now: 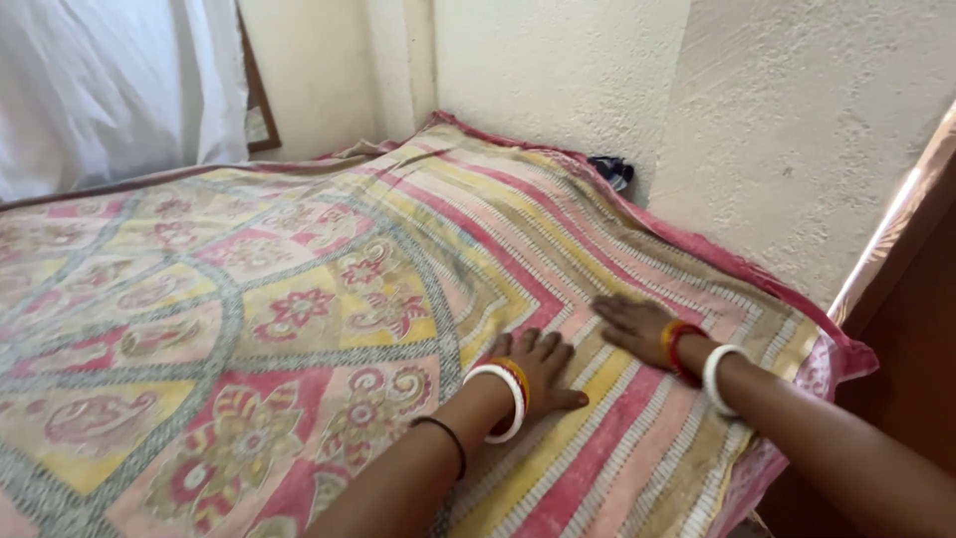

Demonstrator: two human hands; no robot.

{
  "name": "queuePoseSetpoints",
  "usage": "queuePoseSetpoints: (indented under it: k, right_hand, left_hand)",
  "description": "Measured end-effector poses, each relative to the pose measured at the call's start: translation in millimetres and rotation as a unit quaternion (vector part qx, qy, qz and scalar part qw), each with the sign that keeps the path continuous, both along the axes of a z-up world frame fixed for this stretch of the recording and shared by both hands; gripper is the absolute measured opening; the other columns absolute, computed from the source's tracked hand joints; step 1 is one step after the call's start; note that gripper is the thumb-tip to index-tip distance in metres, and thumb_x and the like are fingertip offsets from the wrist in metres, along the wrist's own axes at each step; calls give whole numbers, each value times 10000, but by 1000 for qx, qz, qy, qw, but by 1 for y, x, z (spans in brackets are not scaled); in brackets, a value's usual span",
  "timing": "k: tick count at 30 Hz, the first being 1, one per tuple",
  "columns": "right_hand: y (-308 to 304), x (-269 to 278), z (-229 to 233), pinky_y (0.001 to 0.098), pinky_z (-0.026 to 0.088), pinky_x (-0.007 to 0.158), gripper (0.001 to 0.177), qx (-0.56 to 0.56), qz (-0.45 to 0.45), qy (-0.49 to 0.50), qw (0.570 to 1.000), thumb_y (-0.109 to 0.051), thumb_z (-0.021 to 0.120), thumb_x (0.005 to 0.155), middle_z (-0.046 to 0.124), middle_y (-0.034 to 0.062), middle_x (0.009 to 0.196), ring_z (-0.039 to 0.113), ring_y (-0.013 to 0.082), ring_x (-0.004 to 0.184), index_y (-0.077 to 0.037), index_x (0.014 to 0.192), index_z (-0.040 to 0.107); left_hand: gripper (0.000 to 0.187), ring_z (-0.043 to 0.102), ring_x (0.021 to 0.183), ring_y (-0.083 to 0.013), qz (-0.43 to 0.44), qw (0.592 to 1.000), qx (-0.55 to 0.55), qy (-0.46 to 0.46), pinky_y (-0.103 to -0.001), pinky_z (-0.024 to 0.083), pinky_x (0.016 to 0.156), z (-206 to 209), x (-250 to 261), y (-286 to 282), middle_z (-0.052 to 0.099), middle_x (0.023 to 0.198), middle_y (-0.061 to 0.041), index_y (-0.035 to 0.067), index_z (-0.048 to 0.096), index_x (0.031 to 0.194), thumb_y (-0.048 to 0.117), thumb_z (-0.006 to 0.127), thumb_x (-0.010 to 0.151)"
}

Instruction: Smoothing out and straightening a patterned bedsheet on a bed.

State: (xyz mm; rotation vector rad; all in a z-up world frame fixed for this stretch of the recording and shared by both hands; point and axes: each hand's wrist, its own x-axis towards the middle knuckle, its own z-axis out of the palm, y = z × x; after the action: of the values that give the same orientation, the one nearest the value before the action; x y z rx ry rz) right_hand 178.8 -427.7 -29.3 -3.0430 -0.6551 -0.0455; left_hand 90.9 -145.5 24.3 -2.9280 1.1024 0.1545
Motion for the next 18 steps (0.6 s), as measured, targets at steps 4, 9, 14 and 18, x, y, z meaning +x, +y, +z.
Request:
queuePoseSetpoints:
  k: [4,9,14,18]
  right_hand:
    - [-78,37,-2,491,127,1239,688,-53,-155,29,986,-532,339,1001,143,-28,1718,134,200,1576,-266,1622,207]
    - [-70,89,-28,379,237,1309,535,-22,-73,-120,990,-499,365,1081,279,78,1743,269,246,1575,-183,1508,427]
    - [-10,70,-1,468,164,1240,568,2,45,-35,998,-460,380,1038,261,69,1712,214,269,1562,-215,1550,369]
    - [-60,115,6,444,145,1306,623,-144,-86,-96,981,-502,364,1043,268,51,1692,189,297,1579,-219,1597,327]
  left_hand:
    - [929,125,1576,-314,-1,1000,-23,5,-700,110,1195,-15,34,-13,155,1721,-19,226,179,1632,771,327,895]
    - [991,19,1577,-432,15,998,-55,8,-731,49,1192,-21,37,-49,64,1719,-179,226,185,1642,820,374,871]
    - [1190,-20,1550,-502,-89,992,-82,40,-797,-5,1129,-11,17,-67,24,1693,-268,225,222,1642,889,509,696]
    - [1179,35,1553,-526,-80,991,-100,39,-832,13,1124,-12,14,-70,99,1701,-248,248,330,1616,899,519,651]
